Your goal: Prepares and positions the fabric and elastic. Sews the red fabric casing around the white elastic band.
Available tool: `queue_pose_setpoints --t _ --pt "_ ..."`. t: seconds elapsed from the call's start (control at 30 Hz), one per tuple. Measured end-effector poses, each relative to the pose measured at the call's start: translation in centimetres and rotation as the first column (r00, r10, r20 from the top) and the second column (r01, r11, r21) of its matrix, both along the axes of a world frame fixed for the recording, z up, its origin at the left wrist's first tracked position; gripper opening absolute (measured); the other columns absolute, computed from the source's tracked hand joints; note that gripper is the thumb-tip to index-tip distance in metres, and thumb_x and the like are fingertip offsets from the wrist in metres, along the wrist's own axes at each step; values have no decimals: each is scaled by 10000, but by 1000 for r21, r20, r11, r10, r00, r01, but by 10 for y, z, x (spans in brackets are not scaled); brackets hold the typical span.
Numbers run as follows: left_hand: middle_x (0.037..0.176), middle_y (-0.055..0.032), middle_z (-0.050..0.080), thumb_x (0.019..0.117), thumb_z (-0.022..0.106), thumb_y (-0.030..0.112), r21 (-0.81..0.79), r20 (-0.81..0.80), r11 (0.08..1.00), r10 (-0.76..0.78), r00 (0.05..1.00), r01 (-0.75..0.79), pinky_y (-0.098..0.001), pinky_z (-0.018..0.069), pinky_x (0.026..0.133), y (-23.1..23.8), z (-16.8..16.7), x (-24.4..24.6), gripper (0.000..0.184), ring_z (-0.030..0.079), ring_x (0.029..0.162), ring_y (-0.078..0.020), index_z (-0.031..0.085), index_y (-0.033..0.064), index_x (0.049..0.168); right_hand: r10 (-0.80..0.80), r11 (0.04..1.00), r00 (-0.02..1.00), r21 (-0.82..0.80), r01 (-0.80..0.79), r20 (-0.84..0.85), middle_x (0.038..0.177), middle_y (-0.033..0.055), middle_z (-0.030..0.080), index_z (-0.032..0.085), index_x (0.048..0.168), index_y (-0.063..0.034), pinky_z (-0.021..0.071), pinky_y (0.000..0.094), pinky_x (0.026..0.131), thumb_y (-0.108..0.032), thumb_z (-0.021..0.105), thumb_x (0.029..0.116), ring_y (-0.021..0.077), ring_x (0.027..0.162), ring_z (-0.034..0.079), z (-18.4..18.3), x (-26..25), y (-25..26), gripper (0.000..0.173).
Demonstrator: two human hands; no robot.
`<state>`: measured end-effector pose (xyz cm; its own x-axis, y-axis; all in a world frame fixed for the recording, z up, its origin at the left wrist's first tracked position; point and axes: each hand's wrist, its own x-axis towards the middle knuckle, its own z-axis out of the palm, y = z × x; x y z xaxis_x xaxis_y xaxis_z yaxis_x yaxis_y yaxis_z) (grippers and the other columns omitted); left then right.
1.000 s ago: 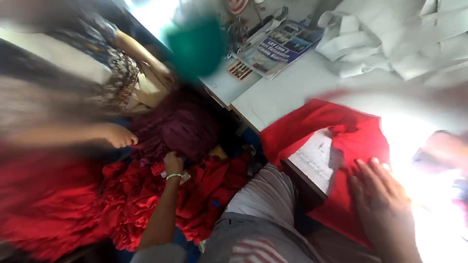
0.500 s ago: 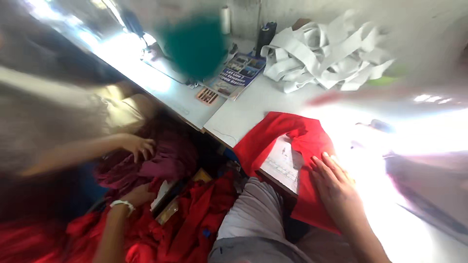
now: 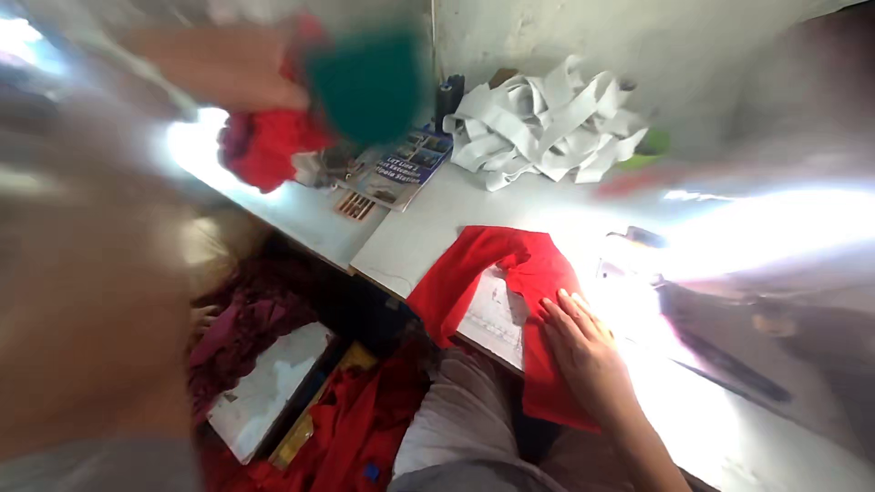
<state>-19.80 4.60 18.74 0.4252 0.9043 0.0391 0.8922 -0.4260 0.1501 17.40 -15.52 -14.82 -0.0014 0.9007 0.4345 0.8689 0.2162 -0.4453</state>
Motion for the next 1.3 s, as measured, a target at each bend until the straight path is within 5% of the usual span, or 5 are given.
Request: queue_pose_setpoints --t 0.1,0.37,0.83,1.03,1.3 --pt "1188 -389 603 952 692 180 61 -244 971 239 940 -231 -788 400 900 36 -39 40 535 571 1130 -596 512 -58 1396 -12 1000 1000 11 12 10 1377 222 638 719 1271 -45 482 592 1036 -259 478 1039 437 1287 600 -1 0 1 396" --pt "1547 -377 331 949 632 10 -311 -385 894 192 903 -323 -688 392 1051 18 -220 74 911 431 1354 -570 140 303 1658 -47 998 996 39 45 70 1385 179 647 733 1265 -82 487 565 1046 -265 482 1031 398 1290 610 -3 8 0 388" --pt "1405 -251 585 915 645 -58 188 -59 912 -361 931 365 -659 254 1189 152 -204 264 466 482 1382 -460 616 17 1374 -102 994 992 53 98 77 1366 169 662 741 1257 -94 524 511 1026 -325 486 1030 347 1263 643 -5 21 -10 412" --pt "1220 -283 634 1026 579 161 266 117 917 -335 935 296 -634 487 984 190 -157 253 281 620 1150 -470 677 -19 1219 -142 988 983 74 134 116 1357 132 676 750 1239 -132 531 522 992 -331 465 1040 325 1259 646 -7 29 -24 400" --pt "1174 -185 626 904 691 163 464 639 864 -478 603 195 -354 558 905 19 -102 220 385 640 1071 -212 599 -45 1214 -129 990 988 60 125 83 1360 145 672 746 1242 -121 532 561 966 -335 466 1045 349 1247 650 -7 31 -27 404"
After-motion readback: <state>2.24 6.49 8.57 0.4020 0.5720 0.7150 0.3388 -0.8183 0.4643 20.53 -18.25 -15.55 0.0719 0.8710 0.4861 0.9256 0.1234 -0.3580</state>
